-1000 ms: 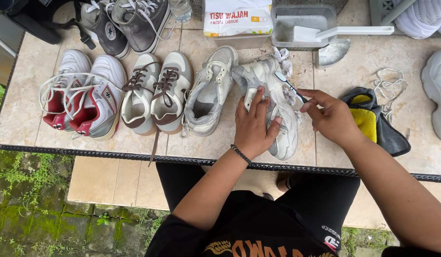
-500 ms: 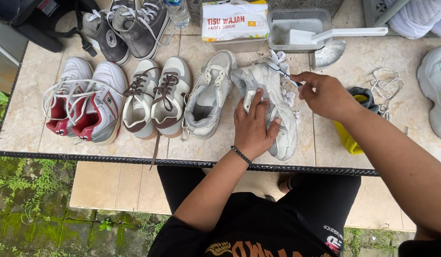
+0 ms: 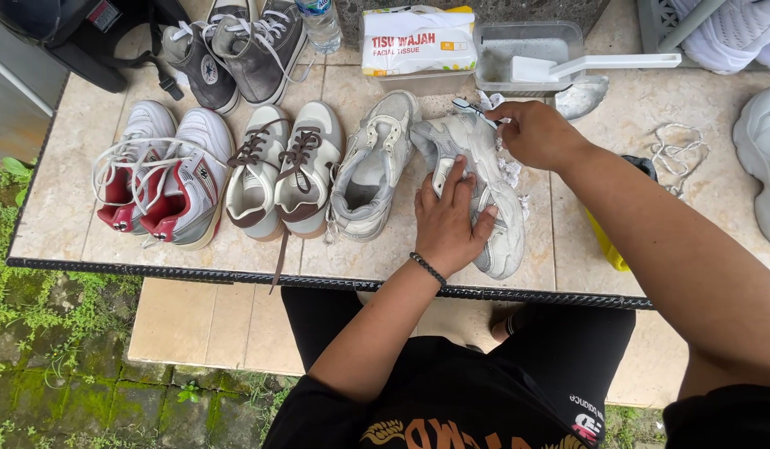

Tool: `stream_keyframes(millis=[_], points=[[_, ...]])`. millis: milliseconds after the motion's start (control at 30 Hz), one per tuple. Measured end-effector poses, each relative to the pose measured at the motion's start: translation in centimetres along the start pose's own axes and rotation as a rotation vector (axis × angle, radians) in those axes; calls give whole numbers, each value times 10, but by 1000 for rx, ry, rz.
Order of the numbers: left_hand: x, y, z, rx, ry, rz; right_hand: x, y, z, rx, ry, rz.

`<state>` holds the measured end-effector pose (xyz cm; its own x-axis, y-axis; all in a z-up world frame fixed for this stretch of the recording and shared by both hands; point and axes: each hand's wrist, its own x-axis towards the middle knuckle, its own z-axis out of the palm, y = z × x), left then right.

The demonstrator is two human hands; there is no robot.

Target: Cleaning a white sneaker using a toothbrush and tissues

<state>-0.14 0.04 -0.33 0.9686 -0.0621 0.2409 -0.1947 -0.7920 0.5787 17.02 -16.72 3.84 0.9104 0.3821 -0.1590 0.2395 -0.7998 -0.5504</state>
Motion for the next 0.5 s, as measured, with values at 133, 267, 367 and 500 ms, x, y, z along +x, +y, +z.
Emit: stream_keyframes(millis=[133, 267, 367, 500], points=[[0, -1, -3, -28, -18, -6, -42, -29, -31, -19, -39, 20], [1, -3, -2, -35, -13, -4, -54, -30, -41, -38, -56, 27], [-1, -1, -4, -41, -19, -11, -38, -22, -34, -14, -65, 16], [0, 0, -6, -42, -26, -16, -5, -10, -17, 40, -58, 8]])
